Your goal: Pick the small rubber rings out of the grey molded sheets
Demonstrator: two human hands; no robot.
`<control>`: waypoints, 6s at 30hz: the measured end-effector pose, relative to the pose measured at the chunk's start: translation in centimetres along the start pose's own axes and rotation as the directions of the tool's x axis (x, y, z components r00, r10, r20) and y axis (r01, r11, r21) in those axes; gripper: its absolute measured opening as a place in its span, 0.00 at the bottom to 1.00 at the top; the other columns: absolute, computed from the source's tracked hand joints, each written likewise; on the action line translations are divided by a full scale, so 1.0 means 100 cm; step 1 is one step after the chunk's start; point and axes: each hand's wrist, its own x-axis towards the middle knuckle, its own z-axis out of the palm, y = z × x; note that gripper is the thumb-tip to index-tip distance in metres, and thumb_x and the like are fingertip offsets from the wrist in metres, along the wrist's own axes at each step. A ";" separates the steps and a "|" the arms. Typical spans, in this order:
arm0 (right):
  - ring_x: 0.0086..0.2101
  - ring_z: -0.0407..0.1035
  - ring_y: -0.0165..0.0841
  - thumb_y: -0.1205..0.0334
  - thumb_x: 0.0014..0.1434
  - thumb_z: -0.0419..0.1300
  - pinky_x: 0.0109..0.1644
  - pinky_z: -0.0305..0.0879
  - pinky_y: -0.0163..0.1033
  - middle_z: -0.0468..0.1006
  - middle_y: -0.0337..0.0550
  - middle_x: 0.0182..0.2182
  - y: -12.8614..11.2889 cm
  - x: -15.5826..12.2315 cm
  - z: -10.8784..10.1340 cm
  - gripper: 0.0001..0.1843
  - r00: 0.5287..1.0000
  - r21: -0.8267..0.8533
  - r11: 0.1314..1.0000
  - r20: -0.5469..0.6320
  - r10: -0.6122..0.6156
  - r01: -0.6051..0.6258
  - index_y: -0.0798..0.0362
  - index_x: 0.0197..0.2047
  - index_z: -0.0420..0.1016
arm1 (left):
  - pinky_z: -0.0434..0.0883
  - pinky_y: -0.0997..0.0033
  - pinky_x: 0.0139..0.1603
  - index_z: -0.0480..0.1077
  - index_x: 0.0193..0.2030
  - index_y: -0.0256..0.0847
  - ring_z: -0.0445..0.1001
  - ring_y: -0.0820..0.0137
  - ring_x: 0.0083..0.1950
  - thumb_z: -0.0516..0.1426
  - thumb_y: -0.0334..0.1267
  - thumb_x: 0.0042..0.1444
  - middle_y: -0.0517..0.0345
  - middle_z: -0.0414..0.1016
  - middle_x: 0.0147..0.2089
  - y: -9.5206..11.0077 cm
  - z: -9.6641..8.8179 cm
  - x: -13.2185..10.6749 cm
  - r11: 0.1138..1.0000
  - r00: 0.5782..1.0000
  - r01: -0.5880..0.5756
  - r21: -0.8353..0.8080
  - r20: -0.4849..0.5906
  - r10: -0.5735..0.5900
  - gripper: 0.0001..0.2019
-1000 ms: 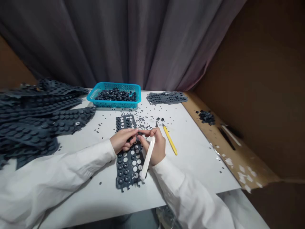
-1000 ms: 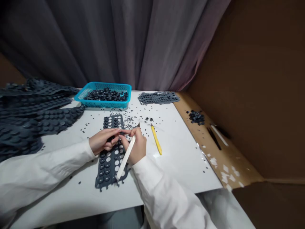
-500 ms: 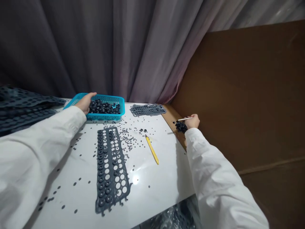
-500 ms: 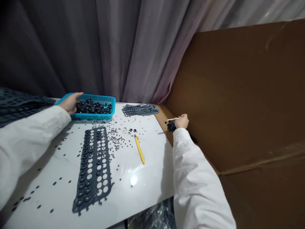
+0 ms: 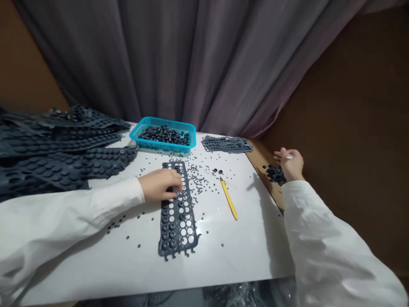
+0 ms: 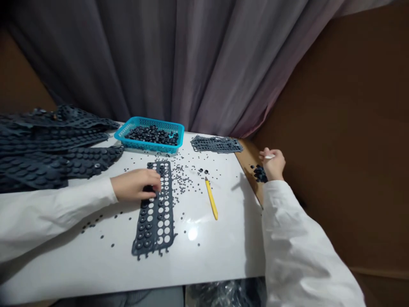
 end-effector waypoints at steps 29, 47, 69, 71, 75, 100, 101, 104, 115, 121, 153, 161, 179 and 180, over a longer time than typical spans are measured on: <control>0.14 0.64 0.25 0.60 0.52 0.54 0.17 0.59 0.28 0.71 0.32 0.16 -0.096 -0.330 0.035 0.05 0.614 0.386 0.817 0.788 -0.051 -0.428 0.52 0.30 0.66 | 0.58 0.73 0.22 0.70 0.25 0.38 0.61 0.72 0.22 0.59 0.24 0.35 0.63 0.66 0.20 0.047 0.041 -0.006 0.999 0.963 0.037 0.009 0.267 -0.038 0.08; 0.17 0.62 0.26 0.65 0.56 0.49 0.20 0.60 0.29 0.65 0.28 0.19 -0.093 -0.334 0.033 0.06 0.613 0.417 0.857 0.774 -0.160 -0.303 0.48 0.37 0.54 | 0.63 0.70 0.30 0.70 0.27 0.37 0.71 0.65 0.32 0.57 0.25 0.45 0.51 0.74 0.32 0.051 0.040 -0.006 0.974 0.927 -0.148 0.173 0.367 0.076 0.04; 0.15 0.62 0.25 0.53 0.57 0.56 0.18 0.59 0.28 0.70 0.30 0.18 -0.096 -0.331 0.028 0.12 0.634 0.467 0.750 0.769 -0.084 -0.468 0.50 0.40 0.61 | 0.63 0.80 0.24 0.71 0.33 0.32 0.66 0.79 0.23 0.68 0.40 0.42 0.56 0.73 0.28 0.028 0.048 -0.045 -0.101 0.824 0.296 -0.950 0.307 -0.477 0.16; 0.15 0.62 0.24 0.51 0.56 0.58 0.19 0.59 0.28 0.72 0.34 0.17 -0.096 -0.329 0.028 0.13 0.631 0.467 0.742 0.772 -0.077 -0.482 0.53 0.35 0.66 | 0.64 0.82 0.24 0.72 0.32 0.31 0.66 0.80 0.23 0.68 0.39 0.44 0.55 0.73 0.27 0.033 0.052 -0.048 -0.229 0.832 0.251 -0.940 0.331 -0.445 0.14; 0.19 0.66 0.26 0.54 0.48 0.66 0.23 0.62 0.30 0.75 0.37 0.20 -0.097 -0.326 0.026 0.13 0.654 0.483 0.735 0.753 -0.072 -0.476 0.54 0.29 0.69 | 0.66 0.82 0.24 0.72 0.31 0.30 0.68 0.78 0.23 0.66 0.37 0.46 0.54 0.73 0.25 0.040 0.057 -0.050 -0.362 0.852 0.201 -0.910 0.345 -0.394 0.11; 0.19 0.55 0.25 0.67 0.49 0.58 0.25 0.52 0.31 0.61 0.30 0.15 -0.090 -0.328 0.024 0.12 0.652 0.460 0.885 0.695 -0.304 -0.077 0.51 0.21 0.58 | 0.73 0.68 0.48 0.65 0.50 0.27 0.76 0.59 0.49 0.53 0.27 0.44 0.37 0.74 0.50 0.048 0.047 -0.043 -0.410 0.736 0.247 -0.878 0.445 -0.509 0.23; 0.19 0.55 0.25 0.67 0.49 0.58 0.25 0.52 0.31 0.61 0.30 0.15 -0.091 -0.328 0.024 0.11 0.651 0.458 0.886 0.696 -0.304 -0.077 0.51 0.21 0.58 | 0.72 0.68 0.48 0.66 0.49 0.28 0.76 0.59 0.49 0.53 0.26 0.42 0.38 0.74 0.50 0.048 0.048 -0.044 -0.396 0.741 0.248 -0.884 0.436 -0.511 0.23; 0.19 0.55 0.25 0.67 0.49 0.58 0.24 0.52 0.31 0.61 0.30 0.15 -0.092 -0.328 0.024 0.11 0.649 0.458 0.886 0.698 -0.303 -0.079 0.51 0.20 0.58 | 0.72 0.68 0.46 0.68 0.45 0.31 0.76 0.62 0.47 0.53 0.25 0.39 0.43 0.75 0.47 0.051 0.053 -0.045 -0.329 0.753 0.258 -0.908 0.403 -0.521 0.22; 0.20 0.54 0.25 0.68 0.49 0.57 0.24 0.51 0.31 0.60 0.29 0.15 -0.088 -0.328 0.025 0.12 0.641 0.482 0.874 0.692 -0.331 -0.069 0.51 0.20 0.57 | 0.64 0.71 0.36 0.69 0.30 0.37 0.67 0.68 0.34 0.56 0.27 0.42 0.55 0.70 0.31 0.044 0.056 -0.035 0.957 1.000 -0.011 -0.288 -0.014 0.007 0.07; 0.20 0.54 0.25 0.66 0.49 0.57 0.25 0.52 0.31 0.59 0.30 0.15 -0.091 -0.328 0.025 0.12 0.634 0.473 0.880 0.694 -0.341 -0.044 0.51 0.19 0.56 | 0.64 0.72 0.31 0.68 0.26 0.39 0.66 0.68 0.29 0.58 0.25 0.37 0.58 0.69 0.26 0.040 0.056 -0.017 0.975 0.968 -0.117 -0.188 0.196 0.154 0.08; 0.19 0.51 0.24 0.69 0.44 0.56 0.24 0.48 0.32 0.57 0.29 0.14 -0.090 -0.329 0.022 0.13 0.612 0.464 0.884 0.715 -0.337 -0.056 0.51 0.17 0.53 | 0.60 0.77 0.20 0.68 0.24 0.33 0.64 0.74 0.22 0.57 0.39 0.43 0.55 0.67 0.24 0.046 0.053 -0.049 -0.276 0.761 0.426 -0.862 0.506 -0.406 0.09; 0.18 0.50 0.24 0.68 0.45 0.56 0.24 0.48 0.32 0.55 0.29 0.13 -0.091 -0.328 0.021 0.14 0.599 0.465 0.885 0.708 -0.374 0.003 0.51 0.17 0.52 | 0.56 0.77 0.24 0.66 0.23 0.37 0.60 0.76 0.22 0.60 0.40 0.46 0.64 0.64 0.19 0.061 0.051 -0.035 0.695 0.904 0.404 -0.594 0.144 -0.402 0.10; 0.18 0.50 0.24 0.71 0.43 0.56 0.23 0.47 0.31 0.55 0.28 0.13 -0.086 -0.330 0.025 0.14 0.608 0.502 0.865 0.686 -0.399 0.001 0.51 0.17 0.52 | 0.65 0.69 0.35 0.72 0.26 0.38 0.66 0.66 0.32 0.54 0.28 0.51 0.52 0.72 0.29 0.060 0.080 -0.045 0.984 0.985 -0.173 0.042 -0.019 0.174 0.07; 0.18 0.50 0.24 0.71 0.43 0.56 0.23 0.47 0.31 0.55 0.28 0.13 -0.086 -0.330 0.025 0.14 0.608 0.503 0.865 0.687 -0.399 0.000 0.51 0.17 0.52 | 0.65 0.69 0.36 0.72 0.27 0.38 0.66 0.67 0.33 0.54 0.28 0.52 0.52 0.73 0.29 0.059 0.080 -0.046 0.986 0.985 -0.169 -0.007 -0.040 0.169 0.07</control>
